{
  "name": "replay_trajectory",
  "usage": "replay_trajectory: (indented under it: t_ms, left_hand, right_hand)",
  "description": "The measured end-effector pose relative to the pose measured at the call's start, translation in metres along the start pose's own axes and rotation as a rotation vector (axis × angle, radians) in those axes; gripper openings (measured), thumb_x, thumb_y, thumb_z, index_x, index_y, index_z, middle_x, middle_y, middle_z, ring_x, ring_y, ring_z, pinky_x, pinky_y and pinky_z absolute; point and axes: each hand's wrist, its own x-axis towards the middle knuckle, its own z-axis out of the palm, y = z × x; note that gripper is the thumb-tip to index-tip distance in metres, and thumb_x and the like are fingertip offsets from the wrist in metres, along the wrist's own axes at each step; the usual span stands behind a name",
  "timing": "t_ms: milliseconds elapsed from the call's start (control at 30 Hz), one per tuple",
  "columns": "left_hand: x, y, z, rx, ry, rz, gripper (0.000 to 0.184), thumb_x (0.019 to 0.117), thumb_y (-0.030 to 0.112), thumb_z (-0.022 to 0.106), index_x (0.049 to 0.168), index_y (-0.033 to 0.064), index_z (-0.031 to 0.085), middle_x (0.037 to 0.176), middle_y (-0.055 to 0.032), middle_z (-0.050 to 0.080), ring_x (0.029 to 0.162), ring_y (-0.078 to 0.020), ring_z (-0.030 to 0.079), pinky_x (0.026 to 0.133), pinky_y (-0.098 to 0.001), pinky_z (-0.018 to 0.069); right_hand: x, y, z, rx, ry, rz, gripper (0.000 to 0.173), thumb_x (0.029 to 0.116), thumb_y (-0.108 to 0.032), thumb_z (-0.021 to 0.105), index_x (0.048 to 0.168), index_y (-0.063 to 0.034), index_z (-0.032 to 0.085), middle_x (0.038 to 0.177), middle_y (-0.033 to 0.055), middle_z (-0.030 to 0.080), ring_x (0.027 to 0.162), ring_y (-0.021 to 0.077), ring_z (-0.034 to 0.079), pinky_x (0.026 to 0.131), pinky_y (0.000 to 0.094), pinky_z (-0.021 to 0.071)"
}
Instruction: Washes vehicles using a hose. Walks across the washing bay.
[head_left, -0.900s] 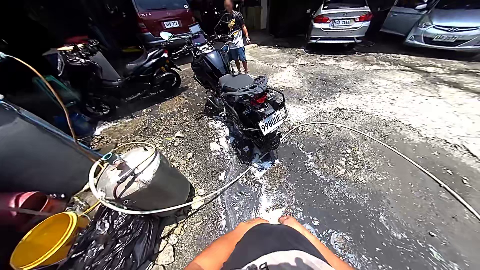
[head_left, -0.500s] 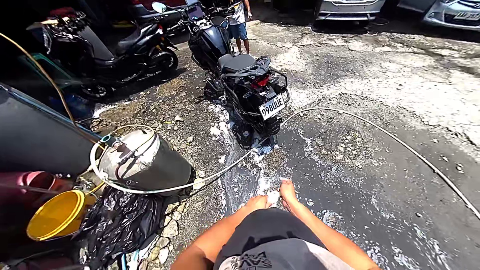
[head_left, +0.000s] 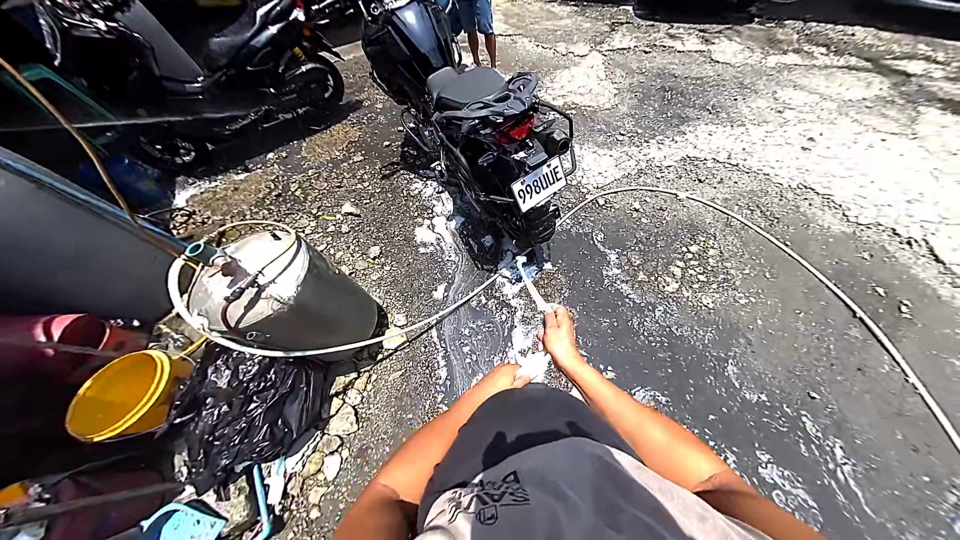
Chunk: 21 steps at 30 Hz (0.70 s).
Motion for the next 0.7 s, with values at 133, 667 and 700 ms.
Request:
replay_trajectory:
  t_ms: [133, 667, 700]
  left_hand:
    - [-0.003, 0.005, -0.002, 0.077, -0.037, -0.072, 0.059, 0.1067, 0.053, 0.04, 0.117, 0.0026, 0.067, 0.112, -0.0227, 0.07, 0.11, -0.0395, 0.067, 0.097, -0.0628, 0.0501]
    - [0.024, -0.009, -0.064, -0.448, 0.234, 0.008, 0.051, 0.1061, 0.048, 0.047, 0.103, 0.0011, 0.066, 0.084, -0.0105, 0.063, 0.077, -0.021, 0.062, 0.076, -0.0451, 0.0526]
    - [0.027, -0.017, -0.067, -0.495, 0.236, -0.011, 0.051, 0.1069, 0.047, 0.046, 0.105, 0.0004, 0.066, 0.087, -0.0108, 0.065, 0.08, -0.0206, 0.063, 0.08, -0.0443, 0.0529]
  right_hand:
    - [0.0, 0.012, -0.009, 0.015, 0.008, 0.036, 0.04, 0.1131, -0.028, 0.029, 0.14, -0.0008, 0.04, 0.083, 0.0114, 0.056, 0.052, 0.019, 0.056, 0.05, 0.0385, 0.0559]
    - [0.066, -0.162, 0.024, -0.182, 0.179, -0.605, 0.036, 0.1101, -0.026, 0.037, 0.129, -0.0006, 0.054, 0.082, 0.0082, 0.064, 0.057, 0.017, 0.06, 0.057, 0.0391, 0.0567]
    - [0.077, -0.184, 0.028, -0.183, 0.192, -0.653, 0.036, 0.11, -0.026, 0.037, 0.128, -0.0009, 0.054, 0.079, 0.0079, 0.064, 0.056, 0.0174, 0.06, 0.057, 0.0398, 0.0566]
